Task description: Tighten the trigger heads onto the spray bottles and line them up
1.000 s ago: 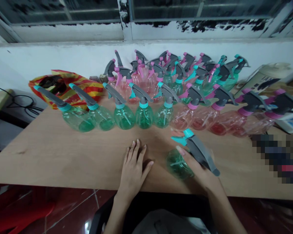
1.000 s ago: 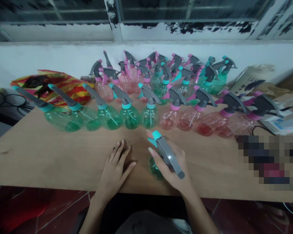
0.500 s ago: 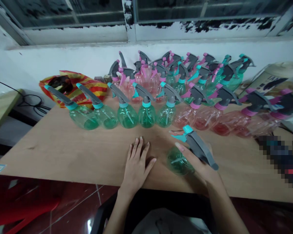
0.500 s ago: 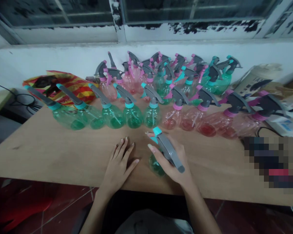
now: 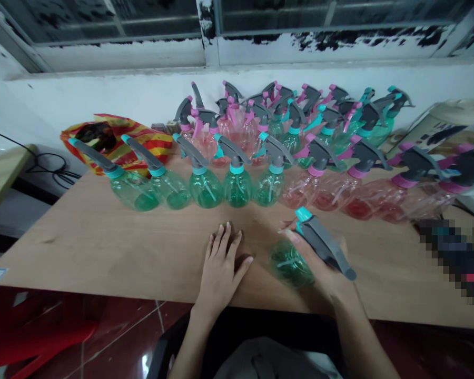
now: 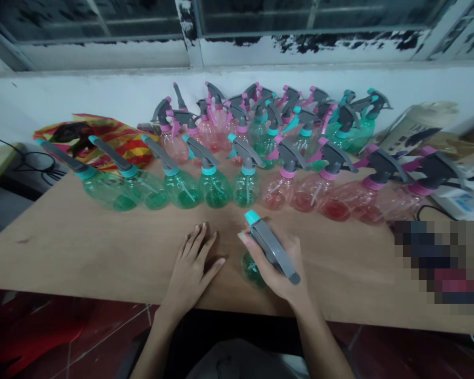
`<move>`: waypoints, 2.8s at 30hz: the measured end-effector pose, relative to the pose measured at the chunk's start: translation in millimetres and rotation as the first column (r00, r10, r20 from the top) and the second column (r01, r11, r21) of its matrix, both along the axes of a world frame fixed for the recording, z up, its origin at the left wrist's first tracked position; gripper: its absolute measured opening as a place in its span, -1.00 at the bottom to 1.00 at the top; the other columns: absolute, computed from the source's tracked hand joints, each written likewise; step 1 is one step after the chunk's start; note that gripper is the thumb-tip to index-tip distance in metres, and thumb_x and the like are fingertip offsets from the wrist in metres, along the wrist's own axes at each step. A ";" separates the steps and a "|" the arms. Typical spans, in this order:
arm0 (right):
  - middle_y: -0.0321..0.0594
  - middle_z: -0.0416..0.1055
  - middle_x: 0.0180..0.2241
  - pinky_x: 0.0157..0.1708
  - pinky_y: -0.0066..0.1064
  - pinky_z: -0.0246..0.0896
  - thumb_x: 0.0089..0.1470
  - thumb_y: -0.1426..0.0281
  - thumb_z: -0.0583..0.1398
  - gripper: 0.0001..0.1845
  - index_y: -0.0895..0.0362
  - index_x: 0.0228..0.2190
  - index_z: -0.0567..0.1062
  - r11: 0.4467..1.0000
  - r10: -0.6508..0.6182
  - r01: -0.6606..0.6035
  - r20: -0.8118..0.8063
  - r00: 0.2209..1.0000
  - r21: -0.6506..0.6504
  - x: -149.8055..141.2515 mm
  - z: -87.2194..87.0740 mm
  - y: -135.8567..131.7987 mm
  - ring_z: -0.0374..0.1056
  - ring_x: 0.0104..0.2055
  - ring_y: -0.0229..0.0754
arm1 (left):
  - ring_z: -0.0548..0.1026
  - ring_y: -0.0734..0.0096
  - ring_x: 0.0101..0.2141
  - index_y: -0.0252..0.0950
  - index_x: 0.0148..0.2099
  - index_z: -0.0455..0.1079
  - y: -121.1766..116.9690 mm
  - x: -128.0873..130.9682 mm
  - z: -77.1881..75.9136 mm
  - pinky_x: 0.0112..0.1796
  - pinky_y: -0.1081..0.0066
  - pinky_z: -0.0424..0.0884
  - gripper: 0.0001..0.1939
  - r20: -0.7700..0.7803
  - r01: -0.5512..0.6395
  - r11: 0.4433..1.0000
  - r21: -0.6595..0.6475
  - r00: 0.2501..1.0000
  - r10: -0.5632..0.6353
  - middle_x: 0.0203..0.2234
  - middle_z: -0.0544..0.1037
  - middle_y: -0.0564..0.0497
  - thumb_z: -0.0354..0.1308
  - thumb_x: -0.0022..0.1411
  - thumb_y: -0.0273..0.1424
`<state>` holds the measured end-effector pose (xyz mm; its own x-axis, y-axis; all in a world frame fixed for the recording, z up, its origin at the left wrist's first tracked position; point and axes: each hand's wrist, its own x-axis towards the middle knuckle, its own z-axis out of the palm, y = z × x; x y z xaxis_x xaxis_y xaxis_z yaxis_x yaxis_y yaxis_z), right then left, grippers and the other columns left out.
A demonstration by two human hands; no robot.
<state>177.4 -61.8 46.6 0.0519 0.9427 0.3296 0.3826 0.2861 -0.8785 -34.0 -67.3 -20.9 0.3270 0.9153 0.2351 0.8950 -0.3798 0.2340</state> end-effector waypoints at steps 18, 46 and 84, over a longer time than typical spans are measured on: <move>-0.25 0.47 0.04 0.17 -0.13 0.22 0.16 0.28 0.21 -0.57 -0.13 0.08 0.43 0.997 0.075 -0.075 -0.039 0.996 -0.016 0.8 -3.7 -0.6 0.34 0.15 -0.01 | -0.04 0.03 0.33 -0.35 0.31 0.12 0.0 0.7 -0.8 0.24 -0.03 0.03 -0.43 -0.023 -0.008 1.000 0.006 1.000 0.009 0.34 0.05 -0.26 0.03 0.37 -0.19; -0.28 0.58 -0.29 -0.19 -0.33 0.44 0.17 0.35 0.19 -0.89 -0.01 -0.27 0.54 0.988 0.123 -0.125 0.029 0.992 0.092 -13.3 0.5 4.9 0.53 -0.19 -0.12 | -0.01 0.02 0.32 -0.38 0.32 0.11 0.3 -0.3 -2.2 0.22 -0.06 0.05 -0.42 -0.021 0.003 1.000 0.030 1.000 -0.002 0.33 0.06 -0.28 0.03 0.37 -0.21; -0.24 0.57 -0.30 -0.20 -0.27 0.45 0.17 0.36 0.19 -0.91 0.01 -0.31 0.52 0.979 0.170 -0.177 0.073 0.983 0.100 -13.9 6.0 4.3 0.53 -0.19 -0.09 | -0.01 0.02 0.32 -0.36 0.33 0.09 0.4 -0.7 -1.2 0.22 -0.05 0.05 -0.42 -0.020 0.001 1.000 0.018 1.000 0.000 0.33 0.07 -0.26 0.04 0.37 -0.22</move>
<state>163.5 -57.5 52.5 -0.1336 0.8950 0.4256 0.3735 0.4432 -0.8149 -34.7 -66.9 -22.1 0.3322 0.9109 0.2448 0.8992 -0.3842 0.2093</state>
